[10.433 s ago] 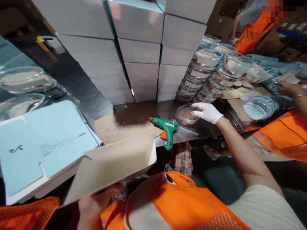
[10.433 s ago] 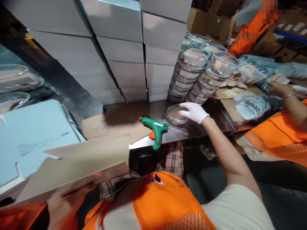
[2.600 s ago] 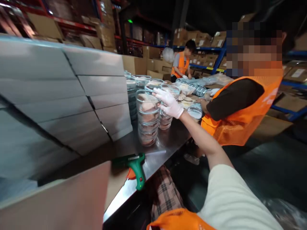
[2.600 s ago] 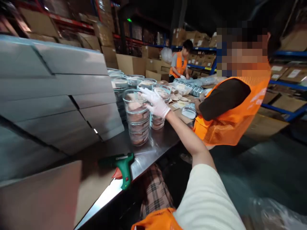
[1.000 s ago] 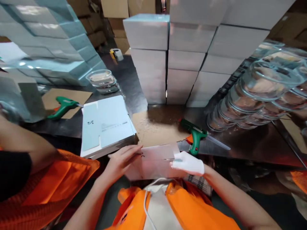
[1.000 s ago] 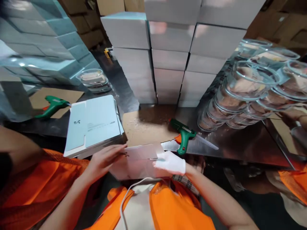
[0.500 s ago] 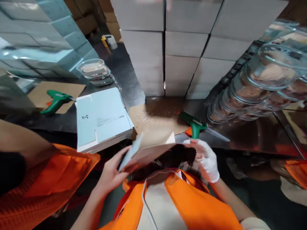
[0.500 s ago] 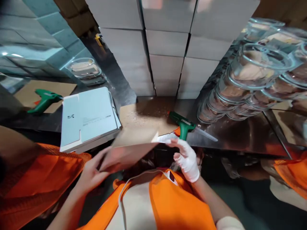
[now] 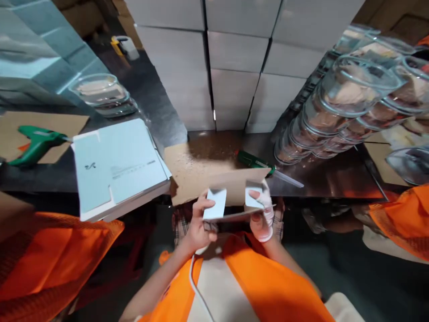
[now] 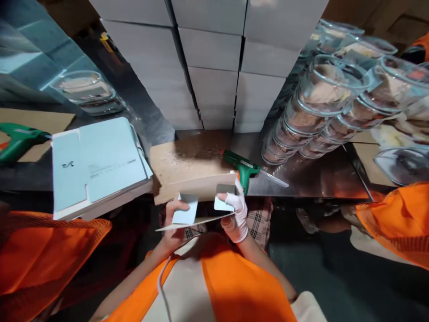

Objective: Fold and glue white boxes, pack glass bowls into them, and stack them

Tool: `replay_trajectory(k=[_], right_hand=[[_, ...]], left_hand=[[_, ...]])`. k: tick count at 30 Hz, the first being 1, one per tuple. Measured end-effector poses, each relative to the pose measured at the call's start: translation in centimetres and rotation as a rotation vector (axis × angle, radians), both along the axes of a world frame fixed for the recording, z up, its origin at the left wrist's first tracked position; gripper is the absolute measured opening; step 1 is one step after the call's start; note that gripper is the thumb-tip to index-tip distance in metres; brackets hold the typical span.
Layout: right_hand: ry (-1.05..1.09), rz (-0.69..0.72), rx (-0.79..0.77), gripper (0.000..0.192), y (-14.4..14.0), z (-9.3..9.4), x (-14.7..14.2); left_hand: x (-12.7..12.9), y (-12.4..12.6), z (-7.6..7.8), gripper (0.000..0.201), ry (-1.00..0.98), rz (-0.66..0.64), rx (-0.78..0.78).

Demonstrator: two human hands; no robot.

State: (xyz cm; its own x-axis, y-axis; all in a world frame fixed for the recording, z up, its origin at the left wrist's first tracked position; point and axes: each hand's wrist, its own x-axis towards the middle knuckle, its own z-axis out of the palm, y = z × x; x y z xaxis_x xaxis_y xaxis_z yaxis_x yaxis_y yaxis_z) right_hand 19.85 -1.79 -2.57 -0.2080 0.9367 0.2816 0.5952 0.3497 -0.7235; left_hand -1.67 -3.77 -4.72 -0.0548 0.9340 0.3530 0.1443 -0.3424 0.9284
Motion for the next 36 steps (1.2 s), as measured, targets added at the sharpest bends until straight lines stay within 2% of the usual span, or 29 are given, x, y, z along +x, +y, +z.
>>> replay_trajectory(k=[3, 5, 7, 9, 10, 11, 13, 15, 17, 19, 21, 23, 25, 28, 32, 34, 36], right_hand=[[0.474, -0.221, 0.024, 0.064, 0.1, 0.8, -1.7], [0.713, -0.357, 0.011, 0.051, 0.3, 1.6, -2.8], [0.786, -0.456, 0.067, 0.042, 0.5, 2.4, -3.4], [0.808, -0.491, 0.117, 0.047, 0.5, 2.9, -3.1], [0.804, -0.484, 0.097, 0.050, 0.5, 3.0, -2.5], [0.777, -0.461, 0.045, 0.052, 0.5, 3.1, -1.7], [0.610, -0.433, -0.078, 0.042, 0.9, 3.4, 0.4], [0.302, -0.514, -0.176, 0.036, 2.0, 3.9, 2.7], [-0.045, -0.624, -0.321, 0.040, 3.9, 4.4, 4.4], [-0.205, -0.675, -0.496, 0.037, 6.0, 4.7, 5.2], [-0.094, -0.680, -0.591, 0.030, 7.7, 4.7, 5.3], [0.122, -0.669, -0.598, 0.025, 8.6, 4.4, 5.2], [0.281, -0.631, -0.587, 0.022, 8.4, 4.1, 5.0], [0.429, -0.617, -0.524, 0.025, 6.8, 3.7, 4.2], [0.564, -0.670, -0.198, 0.037, 3.2, 4.2, 3.5], [0.521, -0.541, -0.125, 0.033, 1.4, 4.8, 3.9], [0.406, -0.364, -0.193, 0.030, 0.0, 5.2, 4.5]], left_hand=[[1.6, 0.1, 0.1, 0.061, -0.066, 0.137, 0.066], [2.3, 0.2, 0.6, 0.049, -0.082, 0.140, 0.098], [2.2, 0.4, 1.4, 0.056, -0.048, 0.074, 0.190], [1.0, 0.5, 2.3, 0.061, 0.098, -0.039, 0.273], [0.2, 0.5, 2.6, 0.054, 0.188, -0.083, 0.289], [-0.7, 0.4, 2.7, 0.045, 0.265, -0.103, 0.290], [-2.4, 0.2, 2.6, 0.034, 0.339, -0.055, 0.266], [-3.6, 0.0, 2.1, 0.032, 0.354, 0.060, 0.244], [-4.0, -0.1, 1.5, 0.032, 0.377, 0.146, 0.234], [-4.0, 0.0, 0.9, 0.032, 0.398, 0.165, 0.250], [-3.8, 0.3, 0.4, 0.034, 0.399, 0.160, 0.256], [-3.7, 0.5, 0.0, 0.036, 0.364, 0.168, 0.259], [-3.5, 0.7, -0.4, 0.038, 0.299, 0.228, 0.251], [-3.2, 0.9, -0.3, 0.036, 0.216, 0.332, 0.213], [-2.5, 1.7, 1.4, 0.033, 0.198, 0.314, 0.160], [-1.9, 2.4, 2.6, 0.032, 0.207, 0.291, 0.158], [-1.1, 3.0, 3.7, 0.029, 0.216, 0.271, 0.162]])
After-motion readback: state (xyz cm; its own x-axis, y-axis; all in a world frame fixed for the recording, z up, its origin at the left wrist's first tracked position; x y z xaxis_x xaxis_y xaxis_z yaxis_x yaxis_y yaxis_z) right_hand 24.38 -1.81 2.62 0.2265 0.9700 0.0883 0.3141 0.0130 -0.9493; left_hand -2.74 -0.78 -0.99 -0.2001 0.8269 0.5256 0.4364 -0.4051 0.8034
